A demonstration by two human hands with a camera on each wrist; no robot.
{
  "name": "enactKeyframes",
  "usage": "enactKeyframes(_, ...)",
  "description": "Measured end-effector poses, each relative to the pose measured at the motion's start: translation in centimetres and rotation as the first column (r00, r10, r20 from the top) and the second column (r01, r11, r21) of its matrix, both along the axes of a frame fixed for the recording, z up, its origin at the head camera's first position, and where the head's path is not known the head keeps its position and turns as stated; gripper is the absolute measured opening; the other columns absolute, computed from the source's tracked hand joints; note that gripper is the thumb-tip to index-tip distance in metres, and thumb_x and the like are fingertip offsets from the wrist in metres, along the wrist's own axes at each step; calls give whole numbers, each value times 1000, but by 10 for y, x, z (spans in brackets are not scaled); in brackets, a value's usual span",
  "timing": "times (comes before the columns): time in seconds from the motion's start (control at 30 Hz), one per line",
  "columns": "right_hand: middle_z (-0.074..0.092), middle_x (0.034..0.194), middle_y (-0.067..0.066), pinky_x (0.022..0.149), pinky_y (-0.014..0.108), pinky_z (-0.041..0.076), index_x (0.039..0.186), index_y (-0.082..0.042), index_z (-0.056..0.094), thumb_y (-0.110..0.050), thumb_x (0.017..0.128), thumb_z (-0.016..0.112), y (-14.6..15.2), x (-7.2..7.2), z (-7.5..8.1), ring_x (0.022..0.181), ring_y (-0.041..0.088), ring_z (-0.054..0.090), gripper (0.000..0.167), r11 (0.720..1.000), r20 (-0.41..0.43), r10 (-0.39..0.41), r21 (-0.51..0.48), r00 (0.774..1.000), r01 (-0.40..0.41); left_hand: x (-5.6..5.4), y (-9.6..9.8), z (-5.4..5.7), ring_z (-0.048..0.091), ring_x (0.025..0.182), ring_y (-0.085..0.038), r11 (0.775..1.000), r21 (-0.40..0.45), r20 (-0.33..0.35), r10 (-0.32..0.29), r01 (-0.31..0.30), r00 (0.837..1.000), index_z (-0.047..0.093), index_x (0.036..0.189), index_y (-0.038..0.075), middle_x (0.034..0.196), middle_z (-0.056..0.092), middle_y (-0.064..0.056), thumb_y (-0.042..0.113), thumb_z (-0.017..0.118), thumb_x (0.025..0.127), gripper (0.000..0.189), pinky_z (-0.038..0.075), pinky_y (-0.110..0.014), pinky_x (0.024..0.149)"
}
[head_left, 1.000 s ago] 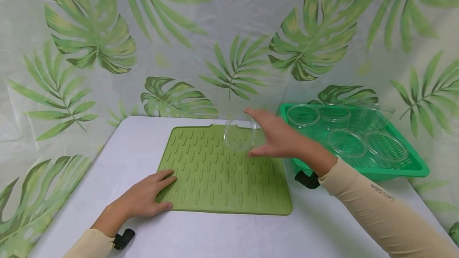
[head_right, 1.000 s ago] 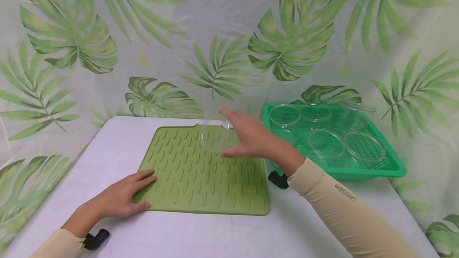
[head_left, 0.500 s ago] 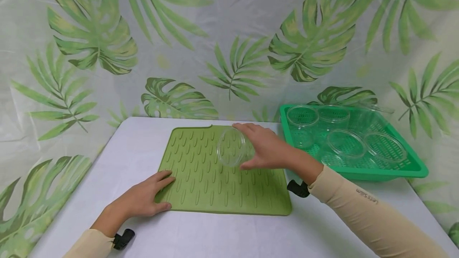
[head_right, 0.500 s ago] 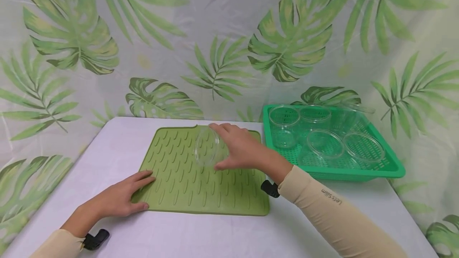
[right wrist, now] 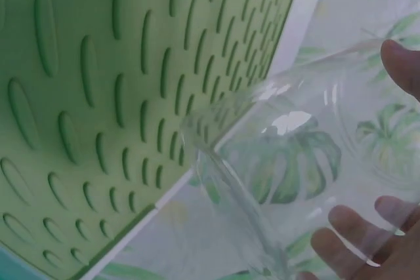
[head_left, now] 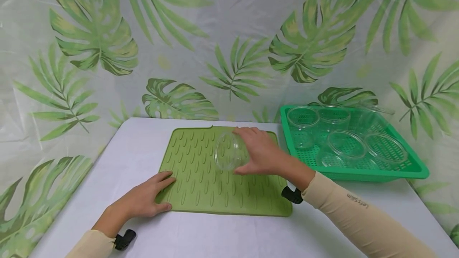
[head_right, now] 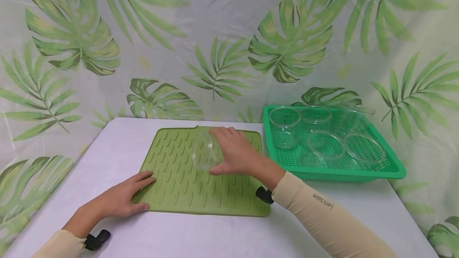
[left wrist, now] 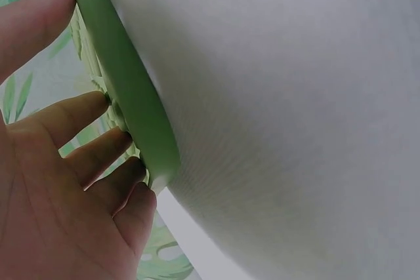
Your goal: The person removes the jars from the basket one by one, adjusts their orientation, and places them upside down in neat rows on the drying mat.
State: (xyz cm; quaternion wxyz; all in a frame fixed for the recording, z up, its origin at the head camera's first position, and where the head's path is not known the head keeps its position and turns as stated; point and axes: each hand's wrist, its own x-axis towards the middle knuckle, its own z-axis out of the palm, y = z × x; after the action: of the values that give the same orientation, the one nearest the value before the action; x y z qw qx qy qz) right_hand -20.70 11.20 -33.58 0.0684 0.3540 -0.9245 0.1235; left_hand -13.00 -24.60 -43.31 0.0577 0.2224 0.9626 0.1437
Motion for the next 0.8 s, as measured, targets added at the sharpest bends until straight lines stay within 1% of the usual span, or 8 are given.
enactKeyframes(0.2,53,141,11,104,57,45,149,-14,40,-57,66,85,-3,2,-6,129,32,51,104,1000,-54,9,-19,998,-10,3,-1,0,44,139,-41,1000,0,16,10,-10,1000,50,143,6,153,42,-18,41,75,83,75,46,-56,105)
enactKeyframes(0.37,53,139,10,102,57,46,150,-15,39,-54,66,86,-7,2,-10,123,31,57,104,997,-40,23,-69,999,-26,4,-3,0,44,140,-42,1000,5,17,13,-13,1000,50,144,6,153,42,-18,41,75,83,75,46,-56,105)
enactKeyframes(0.5,52,141,11,103,58,45,151,-16,39,-53,66,87,-12,3,-13,123,32,57,104,996,-21,30,-83,999,-32,3,-4,1,44,139,-42,1000,12,14,14,-14,1000,51,143,5,152,42,-19,40,76,83,74,45,-57,106)
enactKeyframes(0.57,51,142,11,104,58,44,151,-16,39,-52,66,88,-13,4,-14,124,33,56,104,996,-20,30,-88,999,-32,3,-4,1,44,139,-42,1000,20,11,23,-24,1000,51,143,4,152,43,-19,38,76,83,73,44,-56,107)
enactKeyframes(0.63,51,142,12,105,59,43,150,-16,40,-51,65,88,-14,4,-15,124,34,56,104,995,-24,27,-98,999,-29,1,-2,2,45,139,-42,999,27,-5,32,-32,999,52,142,3,151,45,-20,36,75,85,70,44,-56,108)
enactKeyframes(0.7,51,141,11,105,58,43,150,-16,40,-50,65,89,-14,4,-16,124,33,56,104,994,-32,20,-110,999,-23,-1,2,5,46,138,-42,997,59,-37,44,-42,998,51,142,1,150,46,-20,32,73,88,66,43,-57,109)
enactKeyframes(0.73,51,141,11,105,58,43,150,-16,40,-49,64,90,-14,3,-16,124,33,56,104,993,-37,18,-118,999,-22,-2,5,8,46,138,-42,995,84,-56,53,-49,997,51,142,1,150,47,-20,31,72,89,64,43,-57,110)
enactKeyframes(0.8,51,142,11,106,58,43,150,-15,40,-50,65,89,-14,3,-17,125,33,55,104,992,-53,14,-122,998,-21,-5,13,17,47,137,-42,987,154,-126,62,-43,990,51,142,1,149,48,-20,26,71,91,60,43,-58,109)
